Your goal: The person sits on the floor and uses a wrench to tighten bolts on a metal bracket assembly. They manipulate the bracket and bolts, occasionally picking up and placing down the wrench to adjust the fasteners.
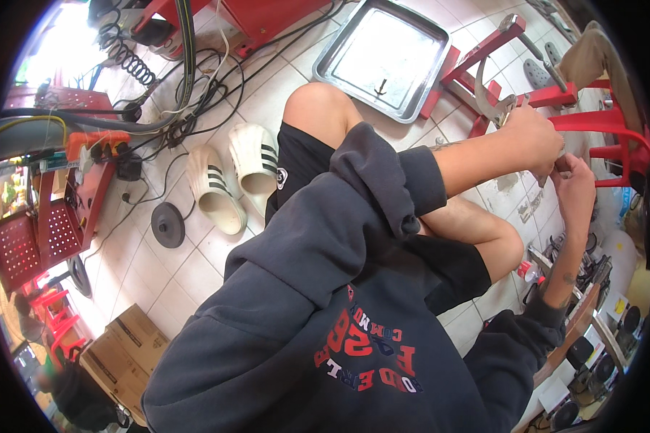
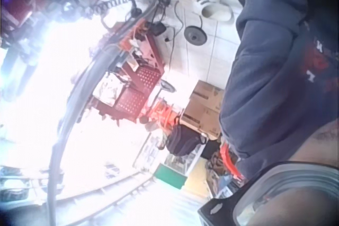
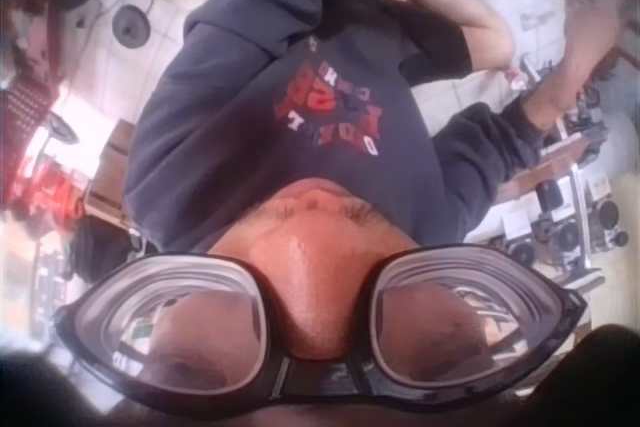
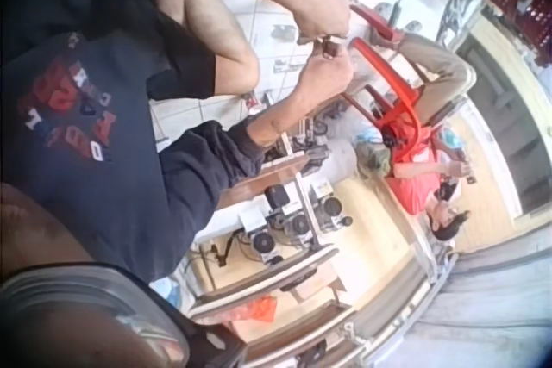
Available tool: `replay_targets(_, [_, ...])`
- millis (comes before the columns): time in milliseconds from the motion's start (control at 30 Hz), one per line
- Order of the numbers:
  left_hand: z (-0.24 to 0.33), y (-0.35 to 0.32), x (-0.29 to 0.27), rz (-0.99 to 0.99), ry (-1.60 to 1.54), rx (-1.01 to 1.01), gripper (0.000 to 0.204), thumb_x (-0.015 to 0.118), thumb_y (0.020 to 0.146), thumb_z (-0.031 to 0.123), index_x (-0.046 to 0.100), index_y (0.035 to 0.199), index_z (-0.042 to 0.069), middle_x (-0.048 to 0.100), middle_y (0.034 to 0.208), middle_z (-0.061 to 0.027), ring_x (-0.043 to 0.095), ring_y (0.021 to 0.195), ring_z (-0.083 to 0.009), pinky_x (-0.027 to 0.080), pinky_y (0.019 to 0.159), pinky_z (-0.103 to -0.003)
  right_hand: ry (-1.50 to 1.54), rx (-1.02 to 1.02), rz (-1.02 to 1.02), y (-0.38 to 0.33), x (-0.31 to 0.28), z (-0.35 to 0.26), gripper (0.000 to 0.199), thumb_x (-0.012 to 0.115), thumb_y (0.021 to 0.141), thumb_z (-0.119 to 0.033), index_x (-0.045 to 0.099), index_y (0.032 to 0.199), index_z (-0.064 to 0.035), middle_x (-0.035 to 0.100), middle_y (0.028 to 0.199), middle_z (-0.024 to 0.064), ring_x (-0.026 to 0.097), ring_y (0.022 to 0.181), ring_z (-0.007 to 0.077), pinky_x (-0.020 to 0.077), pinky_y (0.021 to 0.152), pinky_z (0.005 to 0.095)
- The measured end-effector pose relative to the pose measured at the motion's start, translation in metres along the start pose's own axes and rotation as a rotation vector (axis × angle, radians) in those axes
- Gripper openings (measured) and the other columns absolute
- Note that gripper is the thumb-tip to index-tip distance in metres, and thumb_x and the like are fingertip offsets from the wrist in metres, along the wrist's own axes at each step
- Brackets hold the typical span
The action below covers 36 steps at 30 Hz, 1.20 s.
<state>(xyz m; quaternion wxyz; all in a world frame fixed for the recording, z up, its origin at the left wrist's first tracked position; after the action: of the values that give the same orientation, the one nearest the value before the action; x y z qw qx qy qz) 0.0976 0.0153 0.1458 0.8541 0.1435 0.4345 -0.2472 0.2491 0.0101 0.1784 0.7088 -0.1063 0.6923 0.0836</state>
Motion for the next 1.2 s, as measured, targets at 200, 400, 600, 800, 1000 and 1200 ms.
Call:
replay_targets(200, [-0.003, -0.006, -0.009, 0.023, -0.008, 0.021, 0.032, 0.071, 0.072, 0.031, 0.076, 0.095, 0.009, 0.073, 0.098, -0.0138, 0.071, 0.093, -0.0311, 0.049, 0.093, -0.051, -0.019, -0.268, 0.054, -0.01, 0.005, 0.006, 0.027, 0.058, 0.09, -0.007, 0.062, 0.115, -0.0005, 0.066, 0.106, 0.0208, 0.063, 0.099, 0.0362, 0.0488, 0.086, 0.0399])
replay_targets(400, [-0.005, -0.003, -0.012, 0.087, -0.093, -0.003, 0.027, 0.059, 0.076, 0.018, 0.073, 0.096, 0.008, 0.071, 0.093, -0.0173, 0.069, 0.089, -0.0358, 0.055, 0.079, -0.045, 0.111, -0.025, 0.1, 0.0, -0.008, -0.006, 0.016, 0.074, 0.076, -0.014, 0.069, 0.087, -0.0038, 0.068, 0.081, 0.0142, 0.067, 0.08, 0.0333, 0.0504, 0.072, 0.0439])
replay_targets(600, [-0.008, 0.002, -0.012, 0.099, -0.189, -0.032, 0.027, 0.061, 0.074, 0.014, 0.075, 0.097, 0.012, 0.072, 0.091, -0.0152, 0.069, 0.088, -0.0315, 0.054, 0.08, -0.042, 0.211, -0.363, 0.322, -0.004, -0.005, -0.005, 0.02, 0.078, 0.073, -0.012, 0.065, 0.084, 0.0, 0.069, 0.084, 0.0149, 0.065, 0.081, 0.0344, 0.0483, 0.073, 0.0423])
replay_targets(800, [-0.007, 0.0, -0.016, 0.096, -0.218, -0.12, 0.027, 0.06, 0.072, 0.009, 0.077, 0.092, 0.014, 0.072, 0.087, -0.0127, 0.069, 0.084, -0.0295, 0.055, 0.079, -0.039, 0.053, -0.144, 0.086, 0.001, -0.002, -0.002, 0.024, 0.074, 0.076, -0.008, 0.067, 0.098, -0.0027, 0.069, 0.095, 0.0153, 0.064, 0.085, 0.0346, 0.0482, 0.074, 0.0442])
replay_targets(1000, [-0.011, 0.005, -0.01, 0.12, -0.205, -0.08, 0.026, 0.06, 0.071, 0.009, 0.078, 0.089, 0.014, 0.072, 0.083, -0.0122, 0.069, 0.082, -0.0292, 0.055, 0.078, -0.039, 0.1, -0.272, 0.365, -0.008, 0.003, -0.012, 0.009, 0.071, 0.08, -0.012, 0.068, 0.085, -0.005, 0.067, 0.075, 0.0145, 0.065, 0.084, 0.0332, 0.0479, 0.073, 0.0462])
replay_targets(1200, [-0.013, 0.003, -0.012, 0.114, -0.204, -0.087, 0.026, 0.06, 0.071, 0.011, 0.078, 0.089, 0.013, 0.072, 0.084, -0.0139, 0.069, 0.081, -0.0311, 0.055, 0.077, -0.04, 0.118, -0.178, 0.064, -0.003, 0.008, -0.007, 0.015, 0.065, 0.085, -0.017, 0.069, 0.094, -0.0052, 0.066, 0.082, 0.0181, 0.064, 0.078, 0.037, 0.0497, 0.071, 0.0453])
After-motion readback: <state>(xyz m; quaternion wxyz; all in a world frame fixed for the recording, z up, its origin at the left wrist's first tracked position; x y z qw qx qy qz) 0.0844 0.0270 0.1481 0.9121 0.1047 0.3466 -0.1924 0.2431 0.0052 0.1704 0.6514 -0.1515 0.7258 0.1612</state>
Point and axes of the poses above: each hand's wrist, its own y-axis towards the middle knuckle, its own x-axis out of the palm, z = x × y, the point moved 4 cm from there along y, towards the middle knuckle
